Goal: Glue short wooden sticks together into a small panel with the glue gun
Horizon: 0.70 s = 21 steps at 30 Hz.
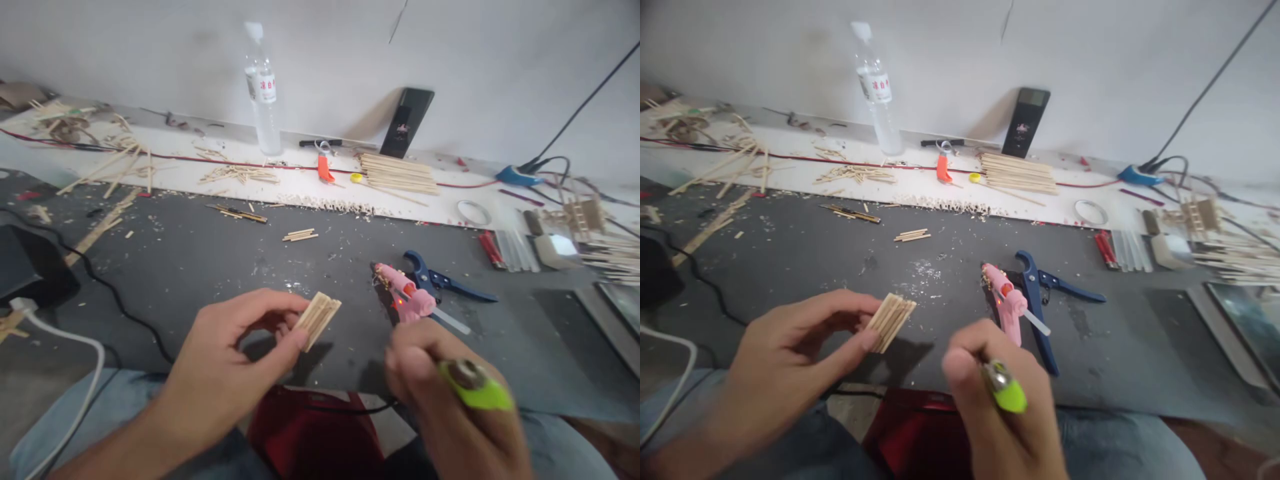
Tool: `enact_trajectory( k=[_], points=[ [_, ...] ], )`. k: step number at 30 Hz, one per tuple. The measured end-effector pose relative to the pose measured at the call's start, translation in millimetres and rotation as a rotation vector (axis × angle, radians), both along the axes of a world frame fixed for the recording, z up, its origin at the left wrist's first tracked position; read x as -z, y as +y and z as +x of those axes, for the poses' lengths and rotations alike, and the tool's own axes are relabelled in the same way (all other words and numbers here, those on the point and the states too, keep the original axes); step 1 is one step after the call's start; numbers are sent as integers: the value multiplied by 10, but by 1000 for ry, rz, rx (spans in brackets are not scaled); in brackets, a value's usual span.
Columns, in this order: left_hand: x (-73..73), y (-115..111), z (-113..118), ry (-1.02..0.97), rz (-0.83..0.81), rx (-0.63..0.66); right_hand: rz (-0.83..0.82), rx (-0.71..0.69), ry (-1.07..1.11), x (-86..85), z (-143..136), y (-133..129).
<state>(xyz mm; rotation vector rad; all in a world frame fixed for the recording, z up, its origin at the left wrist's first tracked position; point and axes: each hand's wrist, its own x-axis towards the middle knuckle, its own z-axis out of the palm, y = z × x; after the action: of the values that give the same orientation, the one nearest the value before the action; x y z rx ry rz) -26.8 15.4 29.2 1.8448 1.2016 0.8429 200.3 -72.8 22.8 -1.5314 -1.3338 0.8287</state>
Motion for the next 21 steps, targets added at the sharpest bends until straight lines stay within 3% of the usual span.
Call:
enact_trajectory(
  k=[4,7,10,15,21],
  points=[
    [19,-103,25,82,205,82,100,-27,123,99,-378,302],
    [53,-127,34,97,260,106,156,18,39,166,-381,384],
    [82,-127,37,106,265,115,183,-34,9,206,-316,391],
    [88,-85,24,73,122,125,177,-82,-26,258,-244,397],
    [105,-51,49,-79,-216,99,104,-88,105,353,-215,355]
  ],
)
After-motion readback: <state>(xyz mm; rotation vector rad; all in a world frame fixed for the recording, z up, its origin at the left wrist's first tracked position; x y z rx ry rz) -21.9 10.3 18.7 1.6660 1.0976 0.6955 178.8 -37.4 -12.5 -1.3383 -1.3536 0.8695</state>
